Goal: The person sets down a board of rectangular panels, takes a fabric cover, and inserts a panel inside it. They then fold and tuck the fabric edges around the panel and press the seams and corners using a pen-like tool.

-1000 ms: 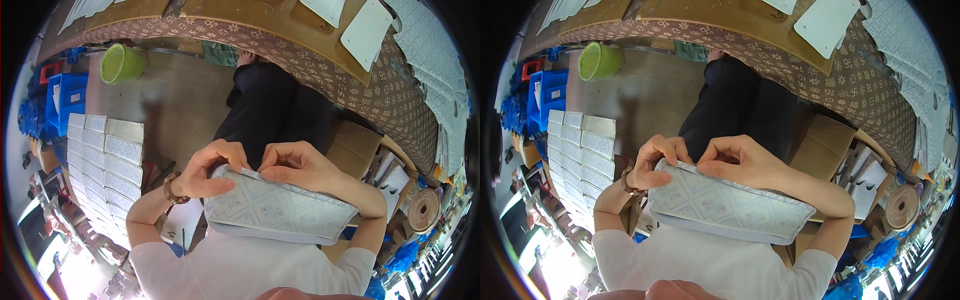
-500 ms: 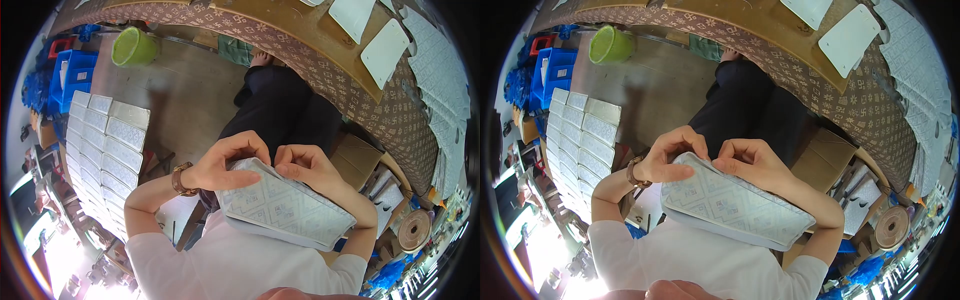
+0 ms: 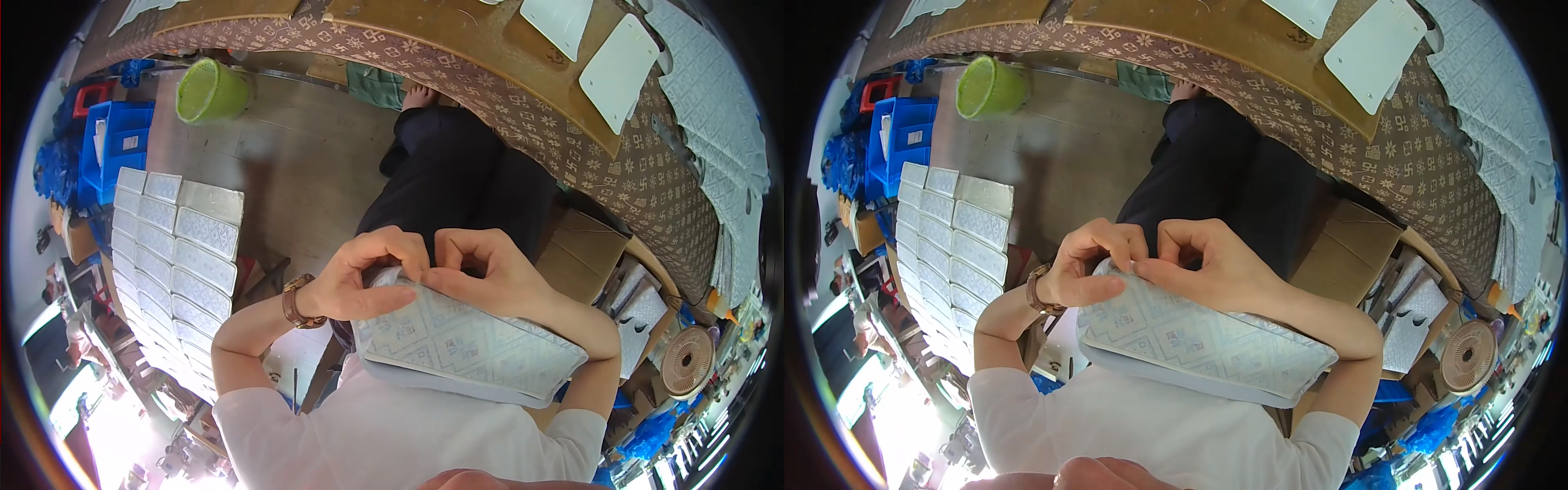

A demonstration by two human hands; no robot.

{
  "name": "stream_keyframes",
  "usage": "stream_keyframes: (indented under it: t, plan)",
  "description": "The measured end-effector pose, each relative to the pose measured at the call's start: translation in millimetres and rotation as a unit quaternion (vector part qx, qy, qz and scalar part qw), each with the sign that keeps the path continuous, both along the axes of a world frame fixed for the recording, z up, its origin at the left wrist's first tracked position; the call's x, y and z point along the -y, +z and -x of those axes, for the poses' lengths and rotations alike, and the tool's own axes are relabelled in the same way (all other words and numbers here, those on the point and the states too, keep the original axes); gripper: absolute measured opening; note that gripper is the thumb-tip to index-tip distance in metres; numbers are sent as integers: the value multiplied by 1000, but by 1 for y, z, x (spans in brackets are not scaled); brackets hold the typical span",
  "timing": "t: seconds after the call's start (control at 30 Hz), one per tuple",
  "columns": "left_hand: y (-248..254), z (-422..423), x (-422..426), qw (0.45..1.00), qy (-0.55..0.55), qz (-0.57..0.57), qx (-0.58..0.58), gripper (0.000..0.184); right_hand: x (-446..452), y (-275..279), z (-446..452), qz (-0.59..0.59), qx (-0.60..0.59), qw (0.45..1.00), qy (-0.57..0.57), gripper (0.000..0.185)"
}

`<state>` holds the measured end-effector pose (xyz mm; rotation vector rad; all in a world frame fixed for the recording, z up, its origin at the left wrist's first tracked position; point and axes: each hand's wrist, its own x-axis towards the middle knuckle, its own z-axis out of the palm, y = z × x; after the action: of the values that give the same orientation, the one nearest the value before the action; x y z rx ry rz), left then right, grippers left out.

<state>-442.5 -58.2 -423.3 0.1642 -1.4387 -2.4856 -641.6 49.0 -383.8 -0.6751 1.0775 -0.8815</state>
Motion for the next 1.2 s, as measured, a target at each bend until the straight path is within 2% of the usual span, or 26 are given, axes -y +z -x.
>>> stream_keyframes:
  t: [0.37, 0.5, 0.57, 0.6, 0.7, 0.73, 0.83, 0.87, 0.93, 1.03, 1.07, 1.13, 1.2]
  plan:
    - [-4, 0, 3, 999, -10, -27, 33, 21, -24, -5, 21, -56, -25, 997, 36, 25]
    - [-3, 5, 4, 999, -4, -40, 33, 23, -54, 5, 52, -30, -52, 997, 39, 14]
    - [2, 9, 7, 997, 23, -75, 26, 26, -70, 11, 71, 48, -86, 995, 15, 10]
    - [4, 12, 9, 997, 20, -72, 26, 26, -80, 12, 78, 51, -87, 995, 12, 10]
    - [12, 18, 19, 993, 47, -52, 99, 31, -106, 14, 89, 25, -72, 993, -89, 27]
    - [14, 17, 22, 993, 43, -47, 99, 31, -111, 14, 86, 29, -72, 993, -94, 27]
    - [14, 15, 35, 995, 22, 18, 101, 33, -139, 14, 77, 28, -46, 957, -284, 42]
    - [16, 13, 38, 995, 2, -21, 95, 35, -148, 11, 70, 23, -61, 948, -310, 42]
    - [20, 23, 44, 993, -57, -67, 78, 37, -154, 0, 46, 37, -62, 873, -482, 44]
    - [29, 50, 50, 958, -211, -6, 194, 57, -156, -2, 22, 60, -67, 854, -512, 34]
    - [31, 67, 47, 955, -230, -3, 188, 57, -158, -5, 17, 60, -74, 843, -529, 34]
    - [34, 113, 28, 915, -362, 102, 142, 55, -161, -11, 10, 74, -88, 817, -565, 30]
    - [32, 149, 0, 911, -392, 106, 75, 40, -161, -11, 4, 84, -100, 797, -590, 28]
